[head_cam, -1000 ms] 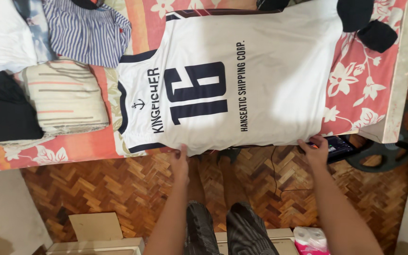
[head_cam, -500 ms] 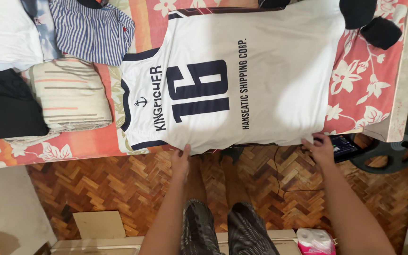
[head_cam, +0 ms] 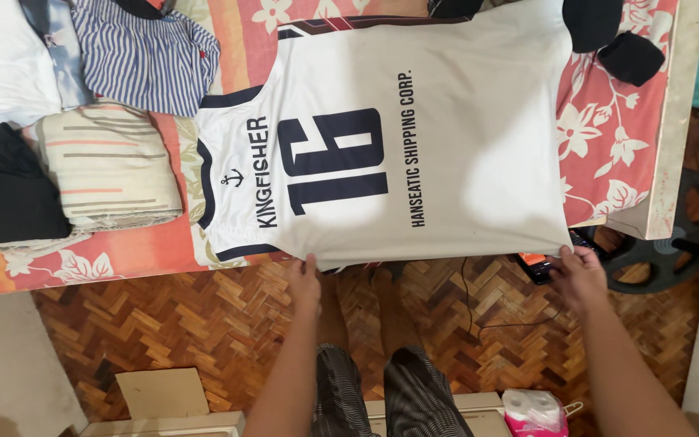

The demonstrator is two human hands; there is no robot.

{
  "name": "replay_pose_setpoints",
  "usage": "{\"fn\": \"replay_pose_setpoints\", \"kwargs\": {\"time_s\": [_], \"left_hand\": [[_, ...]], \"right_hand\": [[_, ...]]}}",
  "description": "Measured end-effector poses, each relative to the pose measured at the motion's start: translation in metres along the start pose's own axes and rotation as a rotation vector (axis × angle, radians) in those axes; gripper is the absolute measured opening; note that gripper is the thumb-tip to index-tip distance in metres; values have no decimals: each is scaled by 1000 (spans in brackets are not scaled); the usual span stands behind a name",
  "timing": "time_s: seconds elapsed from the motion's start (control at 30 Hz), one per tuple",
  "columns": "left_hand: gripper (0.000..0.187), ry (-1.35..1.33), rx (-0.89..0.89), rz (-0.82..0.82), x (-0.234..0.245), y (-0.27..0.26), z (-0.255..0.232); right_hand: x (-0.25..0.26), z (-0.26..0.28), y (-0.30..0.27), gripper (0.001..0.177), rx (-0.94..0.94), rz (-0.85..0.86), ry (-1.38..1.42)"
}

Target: The person picks up several garments from a bed and places them into a wardrobe drawer, including folding a sports jersey and arranging socks.

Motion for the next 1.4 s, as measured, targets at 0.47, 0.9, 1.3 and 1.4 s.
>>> {"fn": "replay_pose_setpoints", "kwargs": {"time_s": [0.47,0.9,1.3,1.4], "left_hand": [[47,73,340,372,-8,-24,-13],[30,-317,379,473,-9,-13,-162],[27,-192,216,303,-23,47,-185],[26,-71,-115,227,-3,51,-177]], "right_hand": [[-44,2,1,70,-95,138,-844],[-91,110,-1,29,142,100,-120],[-176,143,51,22,393,195,22],[-172,121,37,28,628,155,-361]]}}
Point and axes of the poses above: each hand's wrist, its own y-axis towards the middle knuckle, its own x-axis out of the back of the hand, z = x × y, the point moved 5 cm from there along y, towards the middle knuckle, and after that the axes turned 6 degrees about y, right-handed, at the moved point
